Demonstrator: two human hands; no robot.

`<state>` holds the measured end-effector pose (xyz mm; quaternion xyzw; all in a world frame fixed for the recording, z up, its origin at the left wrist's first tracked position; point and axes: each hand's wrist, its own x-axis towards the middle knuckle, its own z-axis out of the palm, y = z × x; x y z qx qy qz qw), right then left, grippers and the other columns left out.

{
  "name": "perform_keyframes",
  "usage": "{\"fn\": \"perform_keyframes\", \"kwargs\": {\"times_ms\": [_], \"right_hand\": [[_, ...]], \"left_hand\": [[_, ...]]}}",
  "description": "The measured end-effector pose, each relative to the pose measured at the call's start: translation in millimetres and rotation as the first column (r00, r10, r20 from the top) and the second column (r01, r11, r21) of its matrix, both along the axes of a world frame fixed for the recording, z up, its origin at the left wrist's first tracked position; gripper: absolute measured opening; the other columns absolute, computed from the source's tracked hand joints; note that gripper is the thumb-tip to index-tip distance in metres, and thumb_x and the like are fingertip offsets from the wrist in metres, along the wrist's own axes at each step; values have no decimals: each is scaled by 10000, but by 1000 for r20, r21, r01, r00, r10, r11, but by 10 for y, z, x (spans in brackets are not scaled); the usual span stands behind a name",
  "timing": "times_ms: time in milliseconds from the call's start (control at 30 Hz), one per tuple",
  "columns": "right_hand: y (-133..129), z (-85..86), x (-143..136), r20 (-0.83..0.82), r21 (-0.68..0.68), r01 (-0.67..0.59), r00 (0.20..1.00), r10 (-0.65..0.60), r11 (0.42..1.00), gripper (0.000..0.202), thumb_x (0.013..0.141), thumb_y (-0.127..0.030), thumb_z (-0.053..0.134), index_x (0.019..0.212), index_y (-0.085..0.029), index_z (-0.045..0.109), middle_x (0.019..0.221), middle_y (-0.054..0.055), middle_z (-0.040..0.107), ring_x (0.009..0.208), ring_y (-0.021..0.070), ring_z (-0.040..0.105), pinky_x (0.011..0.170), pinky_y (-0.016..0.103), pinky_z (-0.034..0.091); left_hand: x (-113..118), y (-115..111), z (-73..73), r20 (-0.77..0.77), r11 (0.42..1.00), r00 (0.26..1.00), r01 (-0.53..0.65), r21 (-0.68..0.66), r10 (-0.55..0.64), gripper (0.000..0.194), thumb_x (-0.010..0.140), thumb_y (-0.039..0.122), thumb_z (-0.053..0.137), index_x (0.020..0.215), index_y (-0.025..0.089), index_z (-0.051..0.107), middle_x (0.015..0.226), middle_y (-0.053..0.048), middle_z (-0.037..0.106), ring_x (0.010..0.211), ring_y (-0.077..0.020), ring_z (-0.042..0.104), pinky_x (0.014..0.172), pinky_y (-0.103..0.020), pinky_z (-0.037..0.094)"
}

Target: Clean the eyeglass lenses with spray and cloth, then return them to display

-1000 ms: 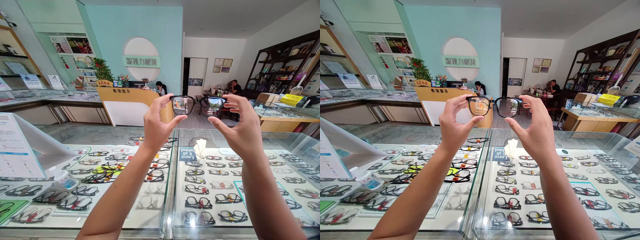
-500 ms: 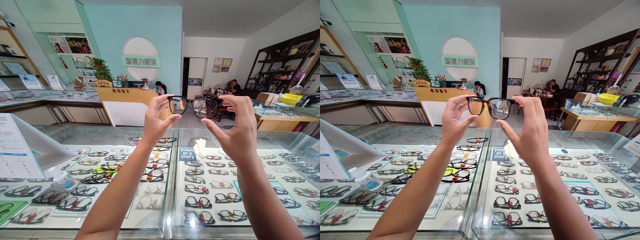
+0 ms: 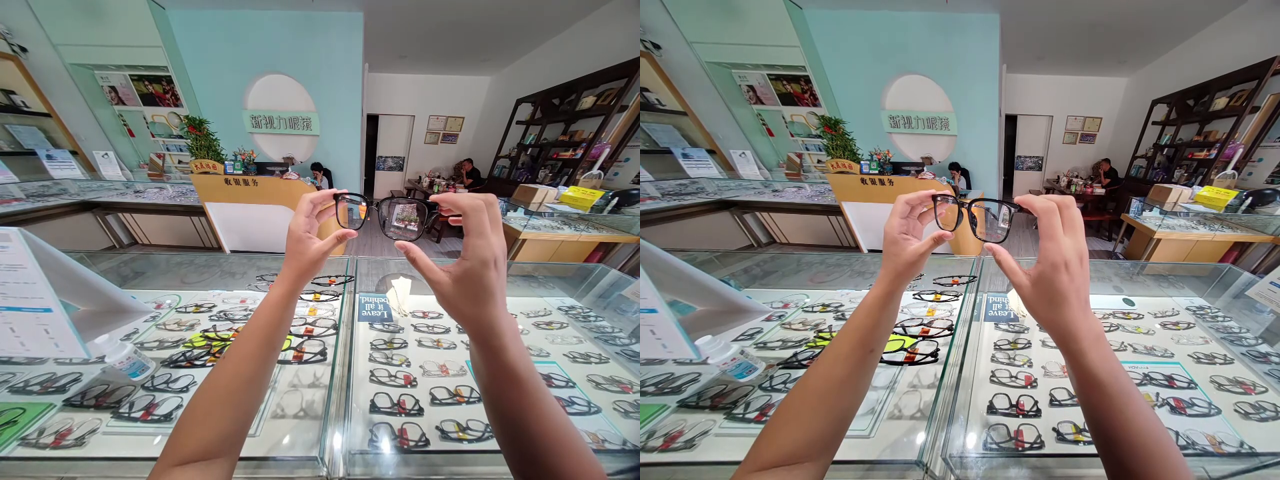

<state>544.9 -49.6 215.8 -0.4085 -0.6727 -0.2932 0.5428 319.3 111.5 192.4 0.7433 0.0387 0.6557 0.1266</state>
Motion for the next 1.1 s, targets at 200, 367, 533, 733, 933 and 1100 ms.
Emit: {"fn": "perform_keyframes", "kwargs": {"times_ms": [200, 367, 533, 733, 933, 1100], "right_hand": [[13, -27, -27, 6, 18, 6, 1000, -6, 1000, 533, 928, -401, 809, 1389, -284, 568, 1294, 132, 622, 1204, 356, 607, 1001, 569, 557], [7, -41, -67, 0, 20, 16, 1000, -16, 1000, 526, 932, -424, 807, 1381, -280, 574, 1295, 134, 631, 1203, 355, 609, 1006, 564, 550], [12, -19, -33, -17, -3, 10, 1000, -10, 1000, 509, 929, -418, 801, 1367, -276, 584, 1291, 129, 641, 1188, 347, 626, 1016, 563, 558], [62, 8, 99, -81, -145, -20, 997, 8, 989, 501, 960, -429, 745, 1412, -286, 581, 1356, 129, 653, 1221, 338, 672, 1026, 557, 592], [84, -3, 148, -101, -181, -39, 995, 21, 983, 541, 956, -471, 749, 1435, -281, 584, 1415, 134, 652, 1261, 334, 673, 1056, 548, 593], [86, -6, 147, -110, -197, -37, 994, 16, 980, 551, 952, -471, 750, 1442, -279, 586, 1451, 134, 649, 1272, 337, 679, 1050, 551, 598]], "left_hand": [[-10, 27, 2, -2, 995, 996, 90, -36, -90, 698, 797, 457, 965, 1390, 288, 636, 1419, -123, 702, 1402, -280, 664, 1234, -503, 554], [-17, 66, 1, -31, 989, 990, 134, -62, -136, 690, 812, 476, 952, 1389, 290, 624, 1450, -130, 693, 1427, -283, 649, 1250, -508, 536], [-20, 0, 7, -25, 999, 1000, 15, -50, -17, 726, 798, 572, 931, 1385, 279, 621, 1422, -132, 702, 1389, -289, 672, 1216, -494, 557], [-19, -178, 26, 43, 955, 955, -295, 18, 294, 814, 747, 710, 897, 1393, 283, 647, 1370, -109, 721, 1257, -284, 727, 1091, -453, 598], [-1, -322, 75, 68, 916, 917, -398, 60, 394, 801, 774, 737, 865, 1381, 260, 649, 1368, -114, 732, 1258, -288, 721, 1071, -454, 591], [8, -375, 94, 80, 902, 906, -421, 93, 415, 760, 800, 704, 867, 1375, 260, 645, 1361, -110, 732, 1270, -292, 711, 1063, -461, 596]]}}
